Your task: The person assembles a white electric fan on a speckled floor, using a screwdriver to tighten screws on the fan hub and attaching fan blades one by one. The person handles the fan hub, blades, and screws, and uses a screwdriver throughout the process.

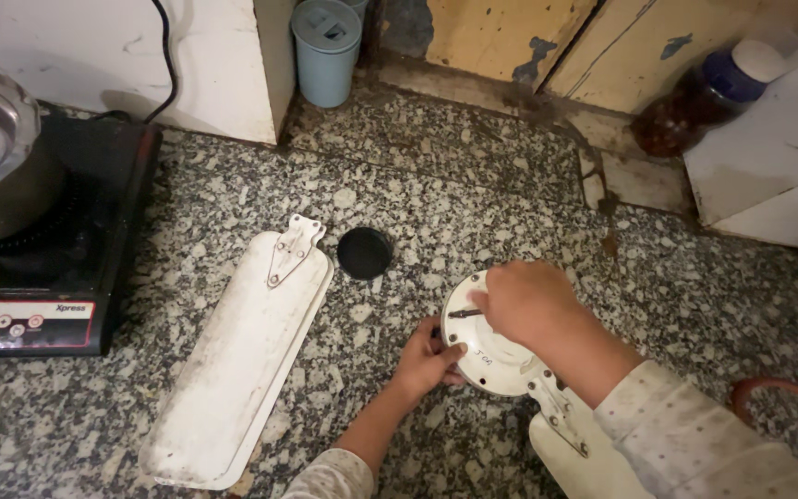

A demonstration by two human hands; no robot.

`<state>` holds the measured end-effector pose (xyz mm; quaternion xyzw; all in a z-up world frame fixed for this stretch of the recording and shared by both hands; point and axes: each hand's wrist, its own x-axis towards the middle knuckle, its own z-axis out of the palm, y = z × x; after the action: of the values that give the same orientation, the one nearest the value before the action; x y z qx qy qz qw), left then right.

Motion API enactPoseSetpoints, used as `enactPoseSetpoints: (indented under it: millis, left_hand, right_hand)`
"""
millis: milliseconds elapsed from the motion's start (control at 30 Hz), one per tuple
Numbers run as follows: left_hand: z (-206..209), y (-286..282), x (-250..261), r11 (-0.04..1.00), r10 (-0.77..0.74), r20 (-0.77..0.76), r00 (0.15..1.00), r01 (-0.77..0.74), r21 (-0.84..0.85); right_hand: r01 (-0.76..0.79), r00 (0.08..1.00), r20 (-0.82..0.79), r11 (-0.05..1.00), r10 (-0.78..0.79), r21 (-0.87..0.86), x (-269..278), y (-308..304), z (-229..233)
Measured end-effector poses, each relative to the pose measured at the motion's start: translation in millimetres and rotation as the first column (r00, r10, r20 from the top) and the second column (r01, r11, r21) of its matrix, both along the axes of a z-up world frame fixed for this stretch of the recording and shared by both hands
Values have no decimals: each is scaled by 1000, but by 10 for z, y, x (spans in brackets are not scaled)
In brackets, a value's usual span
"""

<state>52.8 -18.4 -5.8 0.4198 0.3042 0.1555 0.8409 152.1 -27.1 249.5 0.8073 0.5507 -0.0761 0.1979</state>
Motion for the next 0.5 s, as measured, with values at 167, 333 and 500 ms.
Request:
enactPoseSetpoints:
  millis: [167,333,500]
  left_hand:
    - [103,-6,-21,1000,3,-12,1000,-3,-13]
    - [170,14,-38,1000,-4,-40,999,3,-22]
    - [147,12,-45,1000,-14,-39,999,14,-4]
  right_hand:
    - [26,1000,-12,999,-26,-23,-18,-11,65]
    - [22,999,-24,998,-23,-56,-22,-34,56]
    - [-3,1000,5,999,3,-45,12,-77,-72]
